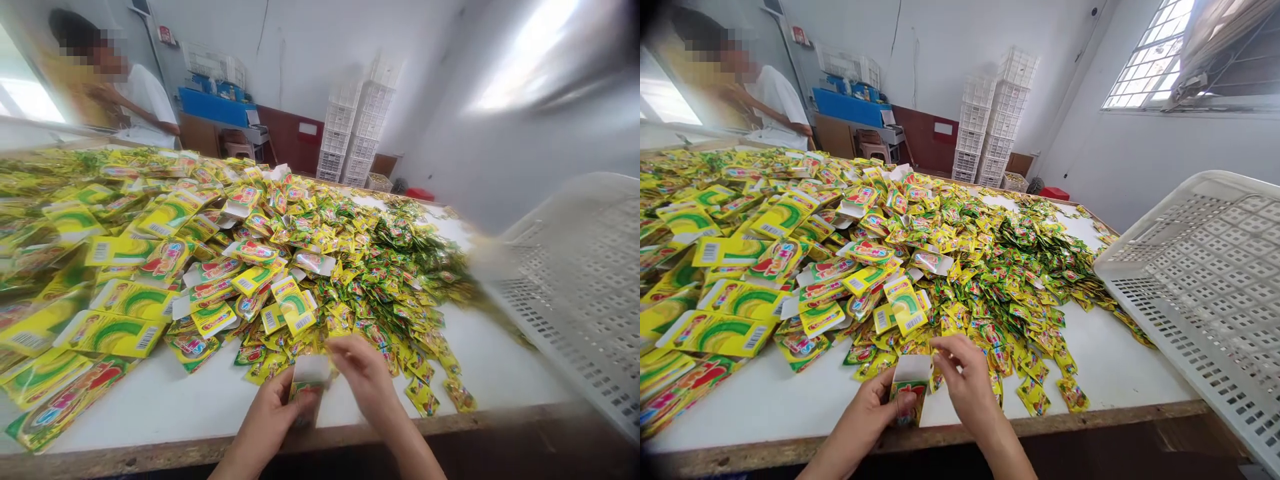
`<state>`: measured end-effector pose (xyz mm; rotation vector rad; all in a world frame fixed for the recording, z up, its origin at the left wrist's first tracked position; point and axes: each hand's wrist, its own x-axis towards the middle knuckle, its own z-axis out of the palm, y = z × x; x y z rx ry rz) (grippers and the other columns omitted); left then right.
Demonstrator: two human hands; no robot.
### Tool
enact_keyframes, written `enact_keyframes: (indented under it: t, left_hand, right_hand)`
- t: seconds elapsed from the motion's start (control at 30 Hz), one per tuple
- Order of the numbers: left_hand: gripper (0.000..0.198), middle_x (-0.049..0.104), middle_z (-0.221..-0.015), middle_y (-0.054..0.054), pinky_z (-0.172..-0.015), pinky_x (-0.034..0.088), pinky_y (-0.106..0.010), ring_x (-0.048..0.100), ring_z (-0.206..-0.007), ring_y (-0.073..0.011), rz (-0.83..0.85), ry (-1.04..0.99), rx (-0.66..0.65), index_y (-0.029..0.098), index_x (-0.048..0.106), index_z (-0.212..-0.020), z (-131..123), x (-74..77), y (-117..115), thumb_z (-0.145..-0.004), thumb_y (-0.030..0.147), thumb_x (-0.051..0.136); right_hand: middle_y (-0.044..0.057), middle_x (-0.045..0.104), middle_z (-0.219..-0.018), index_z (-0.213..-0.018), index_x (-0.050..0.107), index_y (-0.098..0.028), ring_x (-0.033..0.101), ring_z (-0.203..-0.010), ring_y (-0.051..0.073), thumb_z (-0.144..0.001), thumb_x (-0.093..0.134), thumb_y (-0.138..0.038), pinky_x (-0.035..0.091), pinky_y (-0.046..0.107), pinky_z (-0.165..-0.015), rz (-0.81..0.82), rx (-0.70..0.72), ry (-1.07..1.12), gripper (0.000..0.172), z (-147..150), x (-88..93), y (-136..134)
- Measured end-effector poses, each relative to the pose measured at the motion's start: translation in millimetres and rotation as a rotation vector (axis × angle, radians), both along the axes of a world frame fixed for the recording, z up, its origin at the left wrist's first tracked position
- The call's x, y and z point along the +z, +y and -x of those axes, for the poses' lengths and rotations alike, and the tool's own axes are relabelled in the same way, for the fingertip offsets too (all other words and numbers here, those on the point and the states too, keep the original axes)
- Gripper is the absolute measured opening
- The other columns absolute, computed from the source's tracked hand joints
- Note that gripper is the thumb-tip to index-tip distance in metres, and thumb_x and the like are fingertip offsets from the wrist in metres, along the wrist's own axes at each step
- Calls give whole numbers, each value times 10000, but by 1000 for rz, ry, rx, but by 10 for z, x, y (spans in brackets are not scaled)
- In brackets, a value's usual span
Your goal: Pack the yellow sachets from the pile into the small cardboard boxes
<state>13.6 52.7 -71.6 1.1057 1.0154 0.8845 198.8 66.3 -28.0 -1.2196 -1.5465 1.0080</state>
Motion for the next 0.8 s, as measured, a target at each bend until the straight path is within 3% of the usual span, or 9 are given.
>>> enact_keyframes:
  t: [0.07,0.17,0.3,0.4,0.47,0.63,0.73,0.8]
  left_hand:
    - [420,661,-1286,-56,-1111,365,-451,548,-1240,-272,77,-43,39,257,666,-1227,39,-15,-31,-861,453,610]
    - [413,608,-1366,-38,-1174,271,-442,453,-1348,-245,157,-103,30,275,667,-1232,109,40,-39,-902,484,533]
    - [390,695,-1244,-43,-1112,388,-435,586,-1219,-266,95,-28,-28,283,698,-1184,196,191,40,-816,410,680]
    - [330,766,-1080,-44,-977,525,-401,695,-1033,-271,10,49,83,266,760,-1055,248,195,105,-753,399,742]
    - [293,784,-1014,-47,-938,554,-380,713,-991,-273,-24,113,177,250,789,-957,276,121,129,-722,422,760]
    - [318,772,-1067,-32,-980,528,-347,685,-1072,-260,-140,257,267,256,778,-996,270,-80,138,-742,444,738]
    - [330,773,-1049,-19,-896,578,-309,716,-992,-233,-217,259,233,265,749,-1062,245,-92,164,-773,420,720]
    - [266,775,-1014,-15,-851,595,-278,726,-944,-215,-352,298,175,271,758,-1019,253,-77,193,-784,389,718]
  right_hand:
    - [36,650,-757,-1024,724,-196,563,-576,137,-839,663,-429,437,236,-497,224,-19,215,303,11,-172,-42]
    - [-8,589,-656,-937,737,-174,445,-453,79,-769,731,-429,354,202,-423,408,83,384,306,100,-333,-125]
    - [-22,577,-632,-925,771,-221,442,-468,81,-770,735,-356,349,196,-431,295,77,304,208,219,-255,-135]
    - [20,675,-766,-962,786,-279,596,-711,158,-813,710,-344,495,269,-656,53,55,181,180,230,-134,-74]
    - [36,703,-806,-952,790,-288,626,-807,187,-846,681,-374,518,301,-738,10,69,154,174,230,-130,-34]
    - [11,629,-674,-869,791,-205,591,-529,134,-704,794,-472,496,228,-453,221,-25,283,315,299,-337,20]
    - [10,633,-660,-816,797,-197,588,-502,132,-640,829,-499,491,225,-425,220,-65,313,351,319,-381,32]
    - [25,667,-676,-784,804,-218,605,-550,148,-650,829,-493,499,235,-465,128,-86,291,307,305,-359,32]
